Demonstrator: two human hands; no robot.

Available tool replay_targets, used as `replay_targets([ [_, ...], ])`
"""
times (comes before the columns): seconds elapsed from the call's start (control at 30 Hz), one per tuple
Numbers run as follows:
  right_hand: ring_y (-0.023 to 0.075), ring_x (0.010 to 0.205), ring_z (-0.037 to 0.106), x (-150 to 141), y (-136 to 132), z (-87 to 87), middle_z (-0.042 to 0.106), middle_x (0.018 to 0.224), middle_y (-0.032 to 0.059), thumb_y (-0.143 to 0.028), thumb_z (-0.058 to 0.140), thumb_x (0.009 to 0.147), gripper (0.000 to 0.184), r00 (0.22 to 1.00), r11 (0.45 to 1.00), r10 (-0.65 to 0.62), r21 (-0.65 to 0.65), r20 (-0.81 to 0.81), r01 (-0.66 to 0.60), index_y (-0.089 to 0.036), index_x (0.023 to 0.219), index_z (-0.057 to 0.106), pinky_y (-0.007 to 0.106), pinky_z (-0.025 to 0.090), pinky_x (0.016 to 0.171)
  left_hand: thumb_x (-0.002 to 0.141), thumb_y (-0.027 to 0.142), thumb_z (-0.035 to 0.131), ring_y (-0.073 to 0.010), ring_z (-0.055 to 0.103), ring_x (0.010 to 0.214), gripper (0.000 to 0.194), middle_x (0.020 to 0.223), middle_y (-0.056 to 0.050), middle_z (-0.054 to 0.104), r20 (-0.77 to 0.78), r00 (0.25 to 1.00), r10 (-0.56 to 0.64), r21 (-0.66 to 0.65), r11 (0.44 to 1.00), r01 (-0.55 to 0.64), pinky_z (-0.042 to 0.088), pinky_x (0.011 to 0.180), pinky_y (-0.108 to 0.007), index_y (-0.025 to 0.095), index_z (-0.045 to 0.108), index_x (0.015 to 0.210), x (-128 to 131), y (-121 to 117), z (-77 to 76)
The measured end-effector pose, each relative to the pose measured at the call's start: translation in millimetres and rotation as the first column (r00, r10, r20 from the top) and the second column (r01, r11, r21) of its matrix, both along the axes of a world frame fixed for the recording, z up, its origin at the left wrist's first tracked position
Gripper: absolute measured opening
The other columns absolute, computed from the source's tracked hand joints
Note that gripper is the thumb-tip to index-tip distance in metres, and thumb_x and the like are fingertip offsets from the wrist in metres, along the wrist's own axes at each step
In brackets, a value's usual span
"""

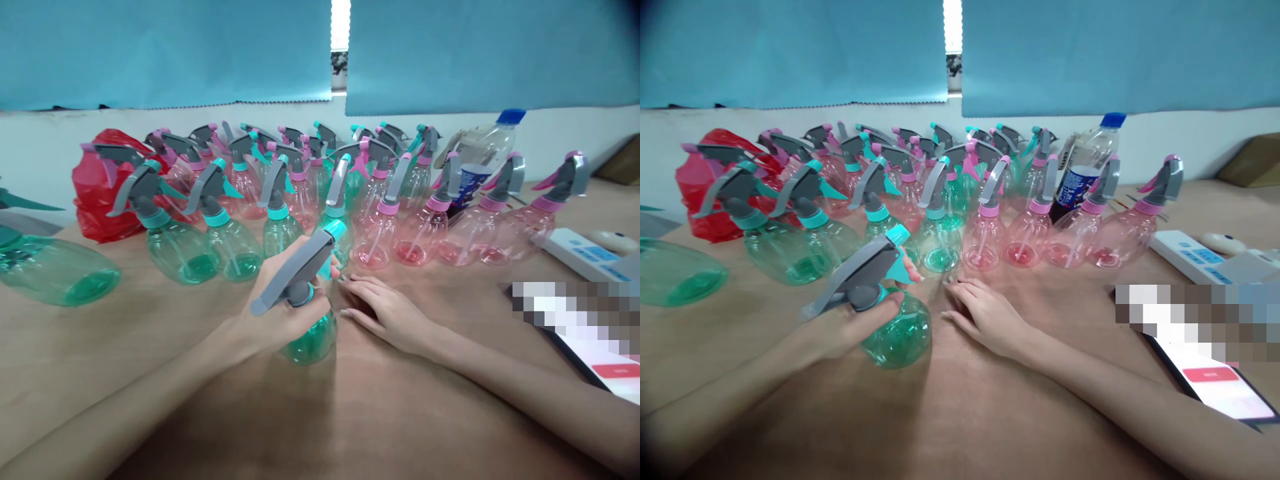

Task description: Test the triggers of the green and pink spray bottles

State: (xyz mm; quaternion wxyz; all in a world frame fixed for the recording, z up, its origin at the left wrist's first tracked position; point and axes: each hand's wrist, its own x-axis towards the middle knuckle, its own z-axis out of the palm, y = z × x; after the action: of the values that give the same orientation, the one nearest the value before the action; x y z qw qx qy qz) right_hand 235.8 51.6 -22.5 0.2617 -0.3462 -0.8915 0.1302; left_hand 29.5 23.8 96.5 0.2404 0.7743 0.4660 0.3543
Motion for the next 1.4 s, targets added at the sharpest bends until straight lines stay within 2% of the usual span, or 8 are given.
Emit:
replay_targets([
  [0.13, 0.0315, 0.123, 0.056, -0.4, 0.0, 0.9, 0.065, 0.125, 0.0164, -0.038, 0.05, 0.097, 0.037, 1.0, 1.0, 0.0, 0.004, 0.023, 0.0, -0.015, 0.125, 0.056, 0.052, 0.051, 0.099, 0.064, 0.018, 0.052, -0.0128, 0.036, 0.046, 0.02, 0.058, 0.006, 0.039, 0.075, 0.997, -0.024, -0.064, 0.998, 0.028, 0.036, 0.047, -0.026, 0.026, 0.05, 0.082, -1.6, 0.2, 0.6],
  [0.23, 0.0307, 0.123, 0.057, -0.8, 0.0, 1.5, 0.066, 0.124, 0.0157, -0.037, 0.049, 0.098, 0.036, 1.0, 1.0, 0.0, 0.013, 0.023, -0.001, -0.015, 0.125, 0.057, 0.051, 0.05, 0.1, 0.065, 0.02, 0.053, -0.013, 0.044, 0.047, 0.026, 0.064, 0.005, 0.053, 0.066, 0.998, -0.012, -0.104, 0.994, 0.019, 0.041, 0.049, -0.026, 0.026, 0.054, 0.091, -2.2, 1.1, -0.5],
  [0.33, 0.0304, 0.123, 0.057, -1.0, 0.0, 1.7, 0.066, 0.124, 0.0146, -0.037, 0.05, 0.098, 0.035, 1.0, 1.0, -0.004, 0.015, 0.011, 0.004, -0.017, 0.125, 0.057, 0.052, 0.05, 0.1, 0.066, 0.019, 0.055, -0.0157, 0.059, 0.06, 0.04, 0.087, 0.0, 0.068, 0.096, 0.995, -0.008, -0.134, 0.991, 0.021, 0.048, 0.053, -0.026, 0.025, 0.057, 0.105, -1.3, 1.6, -2.4],
  [0.47, 0.0307, 0.123, 0.056, -0.8, -0.1, 1.2, 0.066, 0.124, 0.0143, -0.035, 0.051, 0.097, 0.034, 1.0, 1.0, -0.004, 0.001, 0.0, 0.004, -0.018, 0.126, 0.058, 0.053, 0.05, 0.099, 0.066, 0.016, 0.057, -0.0196, 0.068, 0.087, 0.05, 0.118, -0.005, 0.066, 0.16, 0.987, -0.023, -0.142, 0.989, 0.046, 0.054, 0.06, -0.024, 0.024, 0.057, 0.116, -1.0, 1.6, -5.9],
  [0.63, 0.031, 0.125, 0.055, -0.4, -0.1, 0.5, 0.066, 0.125, 0.0146, -0.035, 0.051, 0.097, 0.036, 1.0, 1.0, -0.002, 0.008, 0.001, 0.002, -0.017, 0.127, 0.058, 0.053, 0.05, 0.1, 0.07, 0.018, 0.057, -0.0125, 0.058, 0.056, 0.048, 0.086, -0.002, 0.071, 0.141, 0.989, -0.034, -0.127, 0.991, 0.052, 0.047, 0.048, -0.023, 0.022, 0.058, 0.118, -3.7, 2.2, -7.9],
  [0.87, 0.0303, 0.123, 0.056, -0.4, 0.5, 0.3, 0.066, 0.126, 0.0138, -0.035, 0.05, 0.097, 0.036, 1.0, 1.0, 0.003, 0.011, 0.015, -0.003, -0.017, 0.127, 0.058, 0.052, 0.051, 0.099, 0.069, 0.017, 0.058, -0.0108, 0.048, 0.048, 0.047, 0.072, 0.002, 0.066, 0.122, 0.992, -0.029, -0.095, 0.995, 0.04, 0.046, 0.048, -0.023, 0.023, 0.061, 0.115, -3.7, 2.5, -7.8],
  [1.17, 0.0309, 0.121, 0.058, -1.1, -0.6, 1.7, 0.066, 0.125, 0.0143, -0.035, 0.051, 0.097, 0.035, 1.0, 1.0, -0.006, 0.013, -0.004, 0.006, -0.018, 0.126, 0.059, 0.053, 0.052, 0.097, 0.071, 0.02, 0.058, -0.0128, 0.05, 0.048, 0.05, 0.072, 0.001, 0.067, 0.108, 0.994, -0.029, -0.11, 0.993, 0.041, 0.046, 0.049, -0.026, 0.023, 0.06, 0.121, -2.6, 2.0, -7.0],
  [1.4, 0.0303, 0.124, 0.057, -1.1, -0.2, 0.2, 0.065, 0.128, 0.0137, -0.035, 0.051, 0.097, 0.036, 1.0, 1.0, -0.008, 0.019, 0.006, 0.008, -0.017, 0.127, 0.059, 0.053, 0.05, 0.101, 0.07, 0.018, 0.057, -0.0112, 0.05, 0.05, 0.049, 0.085, -0.002, 0.07, 0.114, 0.993, -0.039, -0.077, 0.996, 0.048, 0.048, 0.05, -0.024, 0.023, 0.061, 0.118, -3.7, 3.4, -8.1],
])
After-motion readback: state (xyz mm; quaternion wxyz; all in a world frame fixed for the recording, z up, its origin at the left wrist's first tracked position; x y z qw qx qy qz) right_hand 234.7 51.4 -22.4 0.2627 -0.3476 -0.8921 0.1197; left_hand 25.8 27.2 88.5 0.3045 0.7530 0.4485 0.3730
